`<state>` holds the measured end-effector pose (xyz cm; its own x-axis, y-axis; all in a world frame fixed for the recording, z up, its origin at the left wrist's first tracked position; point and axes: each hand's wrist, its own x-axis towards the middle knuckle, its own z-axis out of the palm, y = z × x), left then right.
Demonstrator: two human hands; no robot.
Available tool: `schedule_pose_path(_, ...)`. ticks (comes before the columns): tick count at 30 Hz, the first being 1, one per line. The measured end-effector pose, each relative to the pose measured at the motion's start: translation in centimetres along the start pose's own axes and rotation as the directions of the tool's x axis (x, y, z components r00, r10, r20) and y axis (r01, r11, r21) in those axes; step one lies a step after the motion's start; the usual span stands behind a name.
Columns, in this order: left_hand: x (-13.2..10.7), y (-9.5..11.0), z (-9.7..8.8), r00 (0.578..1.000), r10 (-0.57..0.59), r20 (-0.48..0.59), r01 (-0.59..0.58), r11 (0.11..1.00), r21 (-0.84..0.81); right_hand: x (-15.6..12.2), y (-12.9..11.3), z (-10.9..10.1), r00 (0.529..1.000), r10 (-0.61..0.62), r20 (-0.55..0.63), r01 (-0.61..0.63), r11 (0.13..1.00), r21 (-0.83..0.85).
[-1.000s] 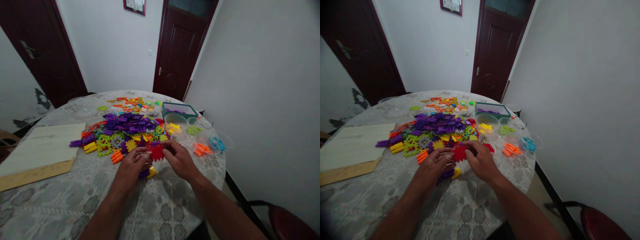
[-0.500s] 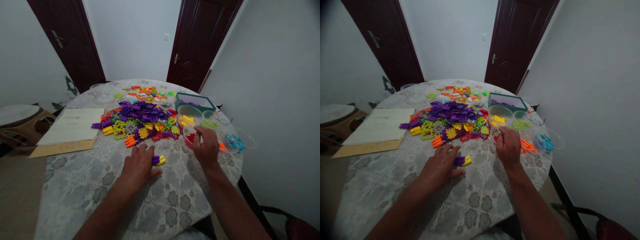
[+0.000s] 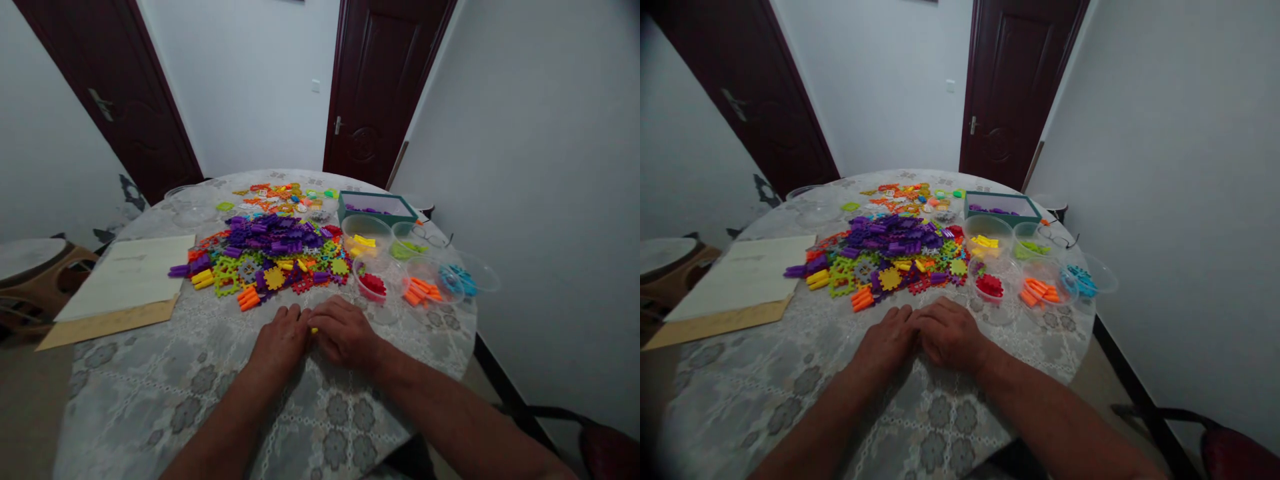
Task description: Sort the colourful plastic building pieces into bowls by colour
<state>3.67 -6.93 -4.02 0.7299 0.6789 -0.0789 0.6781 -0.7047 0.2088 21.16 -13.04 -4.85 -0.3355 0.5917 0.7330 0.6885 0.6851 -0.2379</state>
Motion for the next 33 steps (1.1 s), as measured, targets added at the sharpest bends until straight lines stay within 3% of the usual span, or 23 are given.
schedule_pose_path(5,0.3,-0.9,0.5,0.996,0.014,-0.091,-0.019,0.999,-0.050,-0.5,0.7,0.3,0.990,0.141,0.009,-0.141,0.990,-0.010)
schedule_pose_path(11,0.8,-1.9,1.5,0.973,0.027,-0.230,-0.064,0.986,-0.156,-1.4,1.0,1.7,0.910,0.414,-0.010,-0.413,0.908,-0.070)
schedule_pose_path(18,1.1,-1.7,1.9,0.975,0.047,-0.219,-0.084,0.983,-0.164,-1.1,1.2,1.7,0.829,0.532,0.170,-0.552,0.827,0.103)
schedule_pose_path(22,1.1,-1.7,1.8,0.981,0.040,-0.190,-0.072,0.983,-0.166,-0.7,1.2,1.4,0.722,0.672,0.165,-0.691,0.698,0.186)
schedule_pose_path(24,1.2,-1.8,1.7,0.982,0.032,-0.189,-0.065,0.983,-0.170,-0.6,1.0,1.2,0.702,0.697,0.145,-0.711,0.677,0.190)
schedule_pose_path(29,1.1,-2.0,1.4,0.979,-0.008,-0.204,-0.028,0.985,-0.173,0.4,0.0,-1.7,0.764,0.640,0.085,-0.645,0.750,0.146)
schedule_pose_path(33,1.1,-2.1,1.3,0.985,-0.013,-0.172,-0.021,0.982,-0.190,2.4,1.9,-5.8,0.750,0.661,0.029,-0.662,0.749,0.039)
